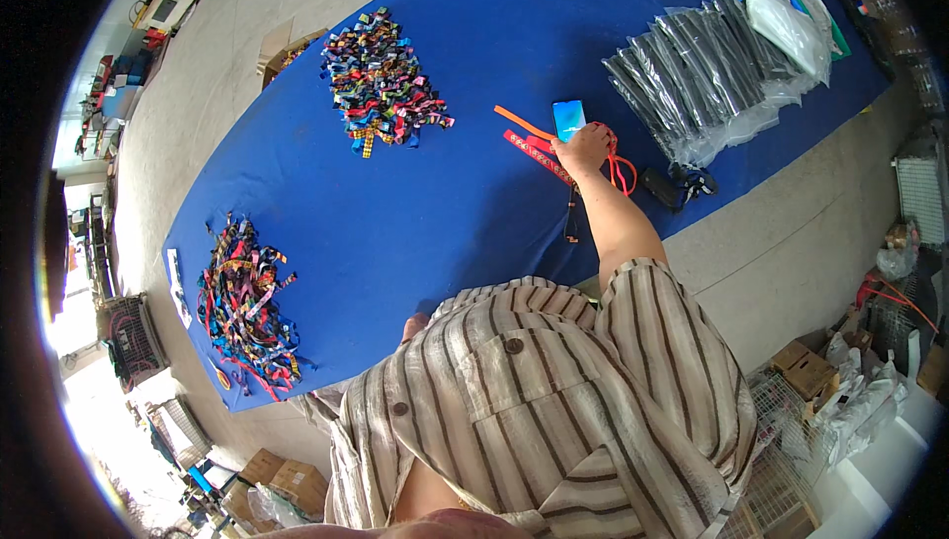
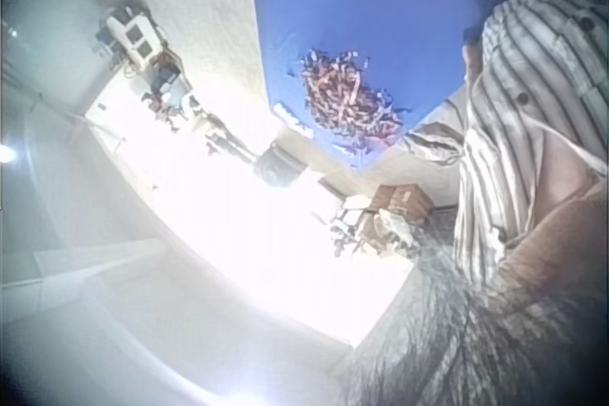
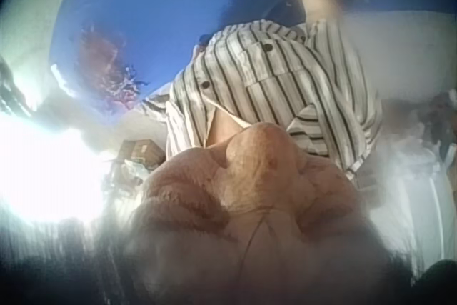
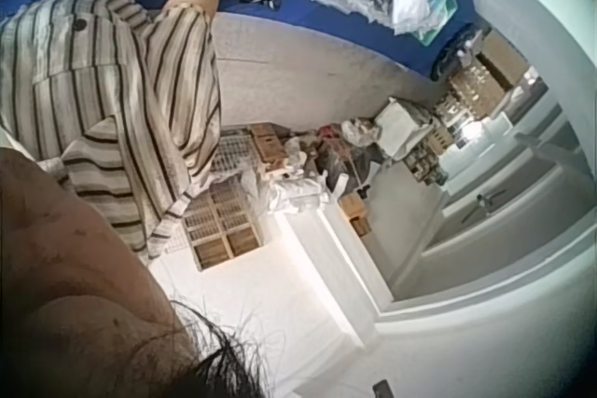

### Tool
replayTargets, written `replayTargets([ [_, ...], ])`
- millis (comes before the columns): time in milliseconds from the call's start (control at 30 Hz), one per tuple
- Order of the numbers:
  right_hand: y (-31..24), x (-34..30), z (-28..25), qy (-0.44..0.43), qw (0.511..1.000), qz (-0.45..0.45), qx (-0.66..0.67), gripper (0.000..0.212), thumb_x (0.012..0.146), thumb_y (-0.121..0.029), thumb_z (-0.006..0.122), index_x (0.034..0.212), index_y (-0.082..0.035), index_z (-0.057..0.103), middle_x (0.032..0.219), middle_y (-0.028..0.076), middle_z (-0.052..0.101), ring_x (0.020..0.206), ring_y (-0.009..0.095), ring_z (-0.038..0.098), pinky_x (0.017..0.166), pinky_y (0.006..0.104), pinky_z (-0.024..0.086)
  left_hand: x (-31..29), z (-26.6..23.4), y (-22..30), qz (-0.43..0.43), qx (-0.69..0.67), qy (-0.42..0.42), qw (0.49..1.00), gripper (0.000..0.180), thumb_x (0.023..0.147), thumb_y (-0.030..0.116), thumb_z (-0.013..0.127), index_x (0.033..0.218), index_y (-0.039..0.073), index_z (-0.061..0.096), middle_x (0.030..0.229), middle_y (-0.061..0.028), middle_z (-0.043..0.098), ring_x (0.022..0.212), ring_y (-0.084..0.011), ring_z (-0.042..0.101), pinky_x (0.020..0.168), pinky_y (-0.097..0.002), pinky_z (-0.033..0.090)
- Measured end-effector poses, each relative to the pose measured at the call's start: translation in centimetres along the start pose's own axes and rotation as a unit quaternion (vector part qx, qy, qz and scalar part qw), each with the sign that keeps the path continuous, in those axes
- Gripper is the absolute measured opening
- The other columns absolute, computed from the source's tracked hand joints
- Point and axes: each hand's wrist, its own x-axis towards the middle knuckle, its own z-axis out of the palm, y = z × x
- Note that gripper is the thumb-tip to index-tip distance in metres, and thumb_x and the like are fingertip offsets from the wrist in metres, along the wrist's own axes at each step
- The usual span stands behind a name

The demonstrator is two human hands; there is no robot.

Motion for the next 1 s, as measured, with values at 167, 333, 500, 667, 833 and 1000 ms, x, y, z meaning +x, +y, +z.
replayTargets([
  [167, 0.8, -0.2, 0.9, 0.006, 0.999, -0.015, 0.043, 0.078, 0.069, -0.051, 0.079, 0.113, 0.007, 0.052, 0.116, 0.021, 0.053, 0.11, 0.035, 0.054, 0.091, 0.0435, 0.048, 0.6, 0.3, -0.4, -0.001, 0.008, 0.004, 1.0, 0.047, 0.075, 0.047, 0.067, 0.092, 0.003, 0.071, 0.092, -0.0212, 0.07, 0.094, -0.0357, 0.067, 0.083, -0.0424, 0.051],
  [333, 0.5, -0.7, 0.5, 0.027, 0.998, -0.021, 0.059, 0.075, 0.07, -0.05, 0.078, 0.111, 0.008, 0.053, 0.115, 0.021, 0.053, 0.109, 0.036, 0.054, 0.091, 0.0438, 0.048, 0.7, 0.5, -0.9, -0.007, -0.007, -0.003, 1.0, 0.048, 0.074, 0.046, 0.067, 0.093, 0.003, 0.071, 0.093, -0.0214, 0.07, 0.094, -0.0356, 0.067, 0.084, -0.0422, 0.051],
  [500, 0.7, -0.1, 1.0, 0.019, 0.998, -0.021, 0.051, 0.071, 0.071, -0.049, 0.077, 0.109, 0.007, 0.054, 0.115, 0.02, 0.053, 0.109, 0.036, 0.053, 0.091, 0.0441, 0.048, 0.4, 0.1, -0.1, -0.021, 0.0, -0.005, 1.0, 0.047, 0.074, 0.045, 0.066, 0.093, 0.003, 0.071, 0.093, -0.0215, 0.07, 0.094, -0.036, 0.067, 0.084, -0.0424, 0.051],
  [667, 0.7, -0.2, 1.1, 0.036, 0.996, -0.012, 0.077, 0.068, 0.068, -0.047, 0.079, 0.104, 0.006, 0.056, 0.112, 0.023, 0.055, 0.108, 0.036, 0.054, 0.094, 0.0437, 0.045, 0.5, 0.1, -0.3, -0.01, -0.01, -0.006, 1.0, 0.047, 0.074, 0.044, 0.066, 0.094, 0.002, 0.07, 0.092, -0.0219, 0.07, 0.094, -0.0361, 0.067, 0.083, -0.0426, 0.052],
  [833, 1.4, -1.3, 0.6, 0.046, 0.994, -0.045, 0.093, 0.071, 0.067, -0.044, 0.082, 0.109, 0.003, 0.052, 0.113, 0.02, 0.053, 0.109, 0.036, 0.053, 0.092, 0.0451, 0.046, 1.7, 0.8, -1.9, 0.006, -0.026, -0.015, 1.0, 0.044, 0.075, 0.042, 0.066, 0.093, 0.002, 0.07, 0.092, -0.0217, 0.07, 0.093, -0.0362, 0.067, 0.083, -0.0428, 0.052],
  [1000, 1.4, -1.2, 0.7, 0.051, 0.992, -0.057, 0.098, 0.073, 0.066, -0.044, 0.083, 0.112, 0.003, 0.051, 0.116, 0.021, 0.053, 0.11, 0.036, 0.052, 0.093, 0.0453, 0.045, 4.3, 4.8, -5.4, -0.019, 0.029, 0.005, 0.999, 0.041, 0.076, 0.04, 0.065, 0.091, 0.002, 0.07, 0.092, -0.0215, 0.07, 0.093, -0.0365, 0.066, 0.083, -0.0427, 0.051],
])
